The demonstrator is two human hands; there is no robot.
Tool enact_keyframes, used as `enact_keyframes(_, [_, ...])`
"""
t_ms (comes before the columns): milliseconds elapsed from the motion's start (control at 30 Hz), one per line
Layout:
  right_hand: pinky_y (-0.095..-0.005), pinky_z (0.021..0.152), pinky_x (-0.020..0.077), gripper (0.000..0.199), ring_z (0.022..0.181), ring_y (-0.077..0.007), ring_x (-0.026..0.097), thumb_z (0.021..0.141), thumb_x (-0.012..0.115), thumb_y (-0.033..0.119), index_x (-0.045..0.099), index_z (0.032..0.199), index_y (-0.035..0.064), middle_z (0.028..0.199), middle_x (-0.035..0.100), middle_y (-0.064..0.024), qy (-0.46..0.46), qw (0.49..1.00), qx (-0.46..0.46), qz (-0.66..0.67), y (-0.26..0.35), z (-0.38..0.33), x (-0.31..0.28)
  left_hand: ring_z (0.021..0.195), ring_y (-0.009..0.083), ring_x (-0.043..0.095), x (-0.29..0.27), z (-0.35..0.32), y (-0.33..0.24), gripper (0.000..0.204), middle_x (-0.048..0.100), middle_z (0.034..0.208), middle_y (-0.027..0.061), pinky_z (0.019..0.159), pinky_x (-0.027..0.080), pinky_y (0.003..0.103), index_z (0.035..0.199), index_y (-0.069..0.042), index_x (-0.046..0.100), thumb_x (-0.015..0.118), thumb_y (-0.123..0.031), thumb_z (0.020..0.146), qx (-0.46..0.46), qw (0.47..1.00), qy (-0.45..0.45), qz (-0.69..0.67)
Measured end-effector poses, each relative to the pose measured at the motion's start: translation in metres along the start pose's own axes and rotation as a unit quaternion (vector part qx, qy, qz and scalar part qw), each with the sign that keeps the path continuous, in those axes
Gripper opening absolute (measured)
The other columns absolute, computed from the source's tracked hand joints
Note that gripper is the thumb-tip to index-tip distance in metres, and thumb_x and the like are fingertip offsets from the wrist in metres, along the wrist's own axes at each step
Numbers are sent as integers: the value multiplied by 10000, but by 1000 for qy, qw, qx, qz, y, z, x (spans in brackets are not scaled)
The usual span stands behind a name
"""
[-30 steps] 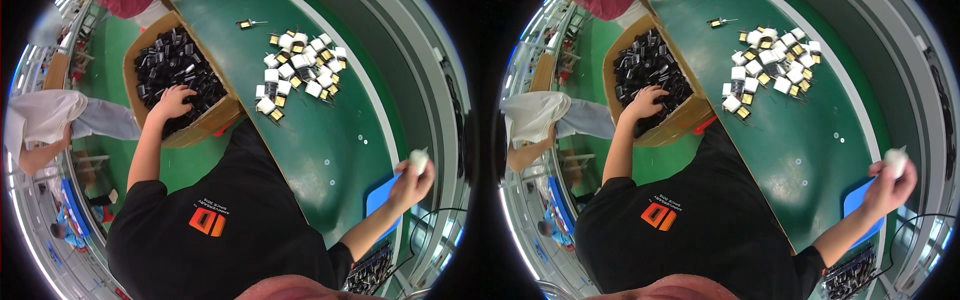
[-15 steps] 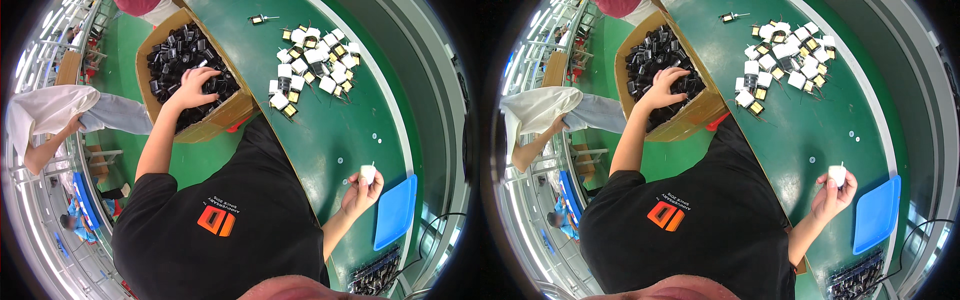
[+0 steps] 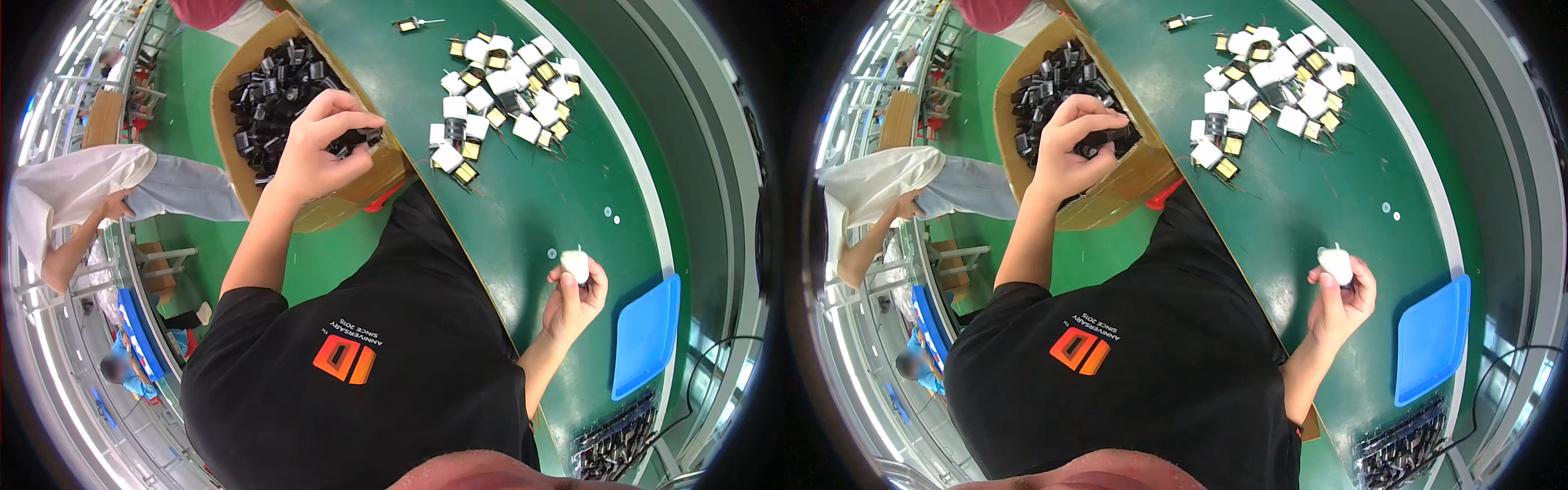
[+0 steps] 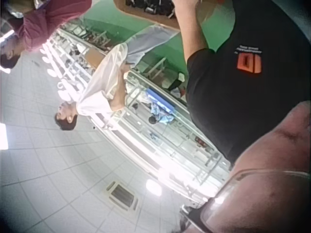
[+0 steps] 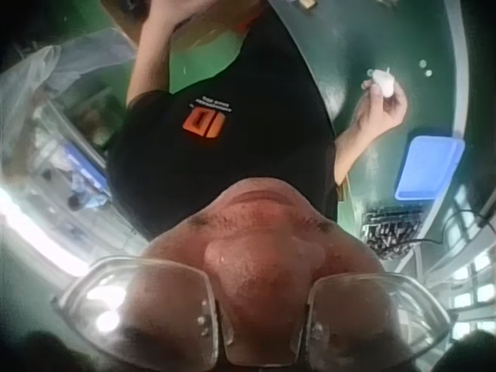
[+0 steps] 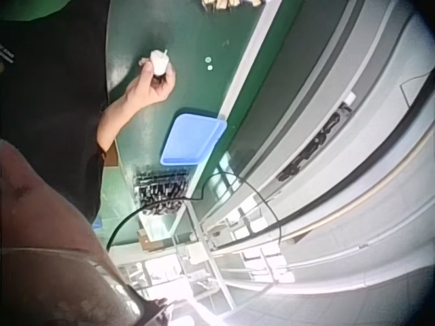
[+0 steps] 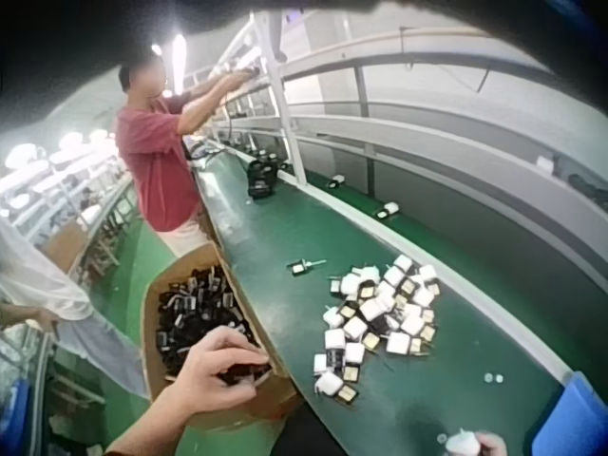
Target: Manually assemble black plastic housings onto white and gold electronic components on a production line.
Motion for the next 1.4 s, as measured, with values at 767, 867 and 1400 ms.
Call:
enact_keyframes(767, [-249, 675, 520, 265, 755, -129, 650, 710, 754, -32, 662, 954, 14, 861, 659, -62, 104, 945, -49, -306, 83, 10, 43, 836, 163, 581, 122, 57, -125, 432, 602, 972, 59, 719, 481, 282, 1196, -66, 690, 766, -47, 771, 148, 868, 319, -350])
enact_keyframes(867, [-249, 681, 523, 263, 765, -130, 657, 713, 750, -33, 659, 955, 14, 859, 659, -56, 83, 946, -62, -306, 80, 8, 38, 847, 163, 588, 127, 55, -131, 429, 603, 972, 61, 735, 486, 279, 1198, -66, 686, 756, -37, 777, 114, 870, 342, -336])
enact_keyframes(1400, [-241, 653, 528, 284, 732, -118, 638, 762, 681, -76, 582, 1015, 8, 970, 616, -72, 82, 992, 18, -92, 38, 10, 29, 852, 186, 608, 144, 50, -130, 486, 626, 955, 77, 754, 487, 280, 1271, -47, 629, 741, -46, 798, 104, 850, 350, -380])
Point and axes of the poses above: each hand's wrist, its own z-axis towards the middle knuckle, its own x-axis out of the palm, y = z × x, the point moved 2 cm from there along z, towards the middle knuckle
